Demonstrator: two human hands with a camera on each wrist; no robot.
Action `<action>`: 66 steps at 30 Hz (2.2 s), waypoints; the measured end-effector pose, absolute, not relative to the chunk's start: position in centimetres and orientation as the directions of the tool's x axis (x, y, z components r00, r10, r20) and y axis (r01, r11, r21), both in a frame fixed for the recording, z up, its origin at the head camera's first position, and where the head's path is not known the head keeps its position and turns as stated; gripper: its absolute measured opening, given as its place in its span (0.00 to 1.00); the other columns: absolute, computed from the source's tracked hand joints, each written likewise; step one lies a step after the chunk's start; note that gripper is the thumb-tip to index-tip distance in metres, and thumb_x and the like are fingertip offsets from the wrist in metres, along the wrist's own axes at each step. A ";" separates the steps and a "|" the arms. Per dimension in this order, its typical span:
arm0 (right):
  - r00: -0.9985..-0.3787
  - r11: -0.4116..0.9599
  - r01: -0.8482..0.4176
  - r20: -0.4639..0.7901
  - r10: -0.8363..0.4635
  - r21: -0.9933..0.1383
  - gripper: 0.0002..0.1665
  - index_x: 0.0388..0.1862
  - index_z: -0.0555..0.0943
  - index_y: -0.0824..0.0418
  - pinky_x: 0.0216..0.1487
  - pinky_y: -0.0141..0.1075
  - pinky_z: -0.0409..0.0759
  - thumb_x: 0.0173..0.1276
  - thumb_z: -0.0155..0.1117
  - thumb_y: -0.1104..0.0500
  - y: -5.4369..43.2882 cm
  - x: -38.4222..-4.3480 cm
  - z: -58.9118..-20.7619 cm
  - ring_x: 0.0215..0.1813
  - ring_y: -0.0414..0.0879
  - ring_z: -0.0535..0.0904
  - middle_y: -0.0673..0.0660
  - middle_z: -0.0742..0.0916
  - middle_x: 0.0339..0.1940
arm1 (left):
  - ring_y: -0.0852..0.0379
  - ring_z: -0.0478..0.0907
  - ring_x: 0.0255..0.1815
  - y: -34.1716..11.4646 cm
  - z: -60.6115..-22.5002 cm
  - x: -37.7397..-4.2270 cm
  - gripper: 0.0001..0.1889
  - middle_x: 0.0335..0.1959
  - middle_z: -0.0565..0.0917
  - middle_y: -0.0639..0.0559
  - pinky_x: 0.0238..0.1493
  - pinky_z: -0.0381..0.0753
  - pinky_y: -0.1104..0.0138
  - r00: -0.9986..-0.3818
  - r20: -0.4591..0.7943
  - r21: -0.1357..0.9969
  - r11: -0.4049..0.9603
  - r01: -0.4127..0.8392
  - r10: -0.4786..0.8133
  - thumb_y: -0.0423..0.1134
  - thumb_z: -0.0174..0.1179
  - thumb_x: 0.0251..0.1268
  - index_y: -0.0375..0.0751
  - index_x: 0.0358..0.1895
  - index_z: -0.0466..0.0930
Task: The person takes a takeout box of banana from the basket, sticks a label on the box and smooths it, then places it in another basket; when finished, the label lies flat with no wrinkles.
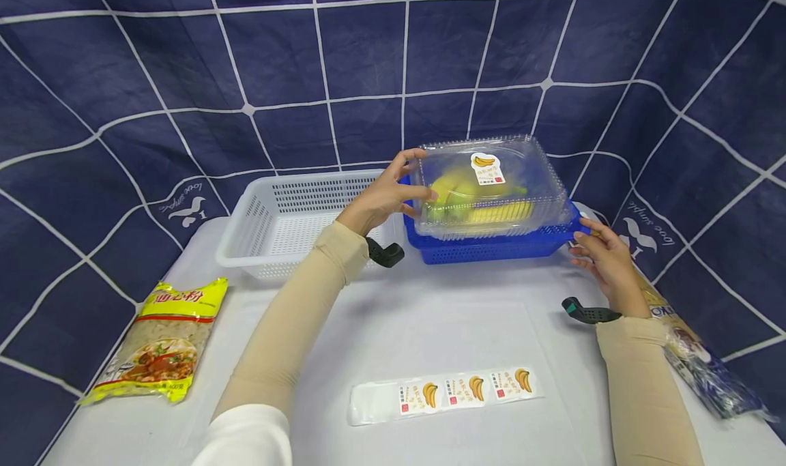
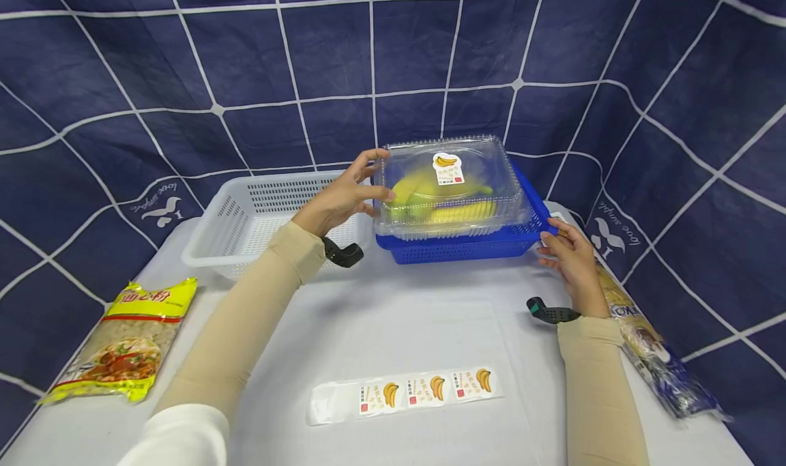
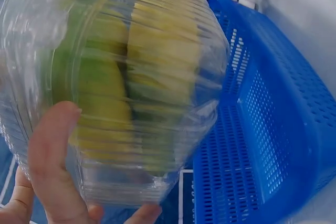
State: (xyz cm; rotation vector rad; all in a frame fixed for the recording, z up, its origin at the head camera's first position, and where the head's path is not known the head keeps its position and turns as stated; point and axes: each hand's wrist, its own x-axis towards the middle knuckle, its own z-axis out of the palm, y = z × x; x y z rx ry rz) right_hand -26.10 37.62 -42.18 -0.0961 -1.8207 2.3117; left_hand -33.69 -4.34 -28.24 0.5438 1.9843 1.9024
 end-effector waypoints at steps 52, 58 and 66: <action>-0.977 -0.204 -0.128 0.089 0.191 -0.971 0.15 0.60 0.82 0.45 0.35 0.29 0.87 0.82 0.66 0.63 37.7 -26.0 -42.2 0.37 0.39 0.88 0.43 0.90 0.38 | 0.49 0.85 0.50 5.1 -31.9 -38.6 0.49 0.86 0.62 0.41 0.23 0.80 0.68 -0.949 -0.147 0.970 0.230 -0.082 0.281 0.28 0.72 0.67 0.52 0.88 0.59; -0.978 -0.199 -0.106 0.066 0.199 -0.974 0.16 0.61 0.81 0.44 0.35 0.29 0.87 0.82 0.66 0.62 37.8 -26.1 -42.2 0.37 0.38 0.88 0.42 0.90 0.39 | 0.44 0.79 0.68 4.9 -32.3 -38.7 0.48 0.87 0.60 0.43 0.27 0.81 0.66 -0.947 -0.139 0.971 0.228 -0.073 0.289 0.30 0.72 0.68 0.53 0.88 0.58; -0.975 -0.185 -0.067 0.025 0.221 -0.981 0.16 0.61 0.81 0.41 0.36 0.29 0.87 0.82 0.67 0.60 37.8 -26.3 -42.2 0.39 0.39 0.87 0.41 0.90 0.40 | 0.42 0.74 0.74 5.0 -32.2 -39.0 0.50 0.88 0.57 0.45 0.56 0.89 0.55 -0.946 -0.187 0.967 0.221 -0.129 0.266 0.31 0.72 0.67 0.55 0.89 0.56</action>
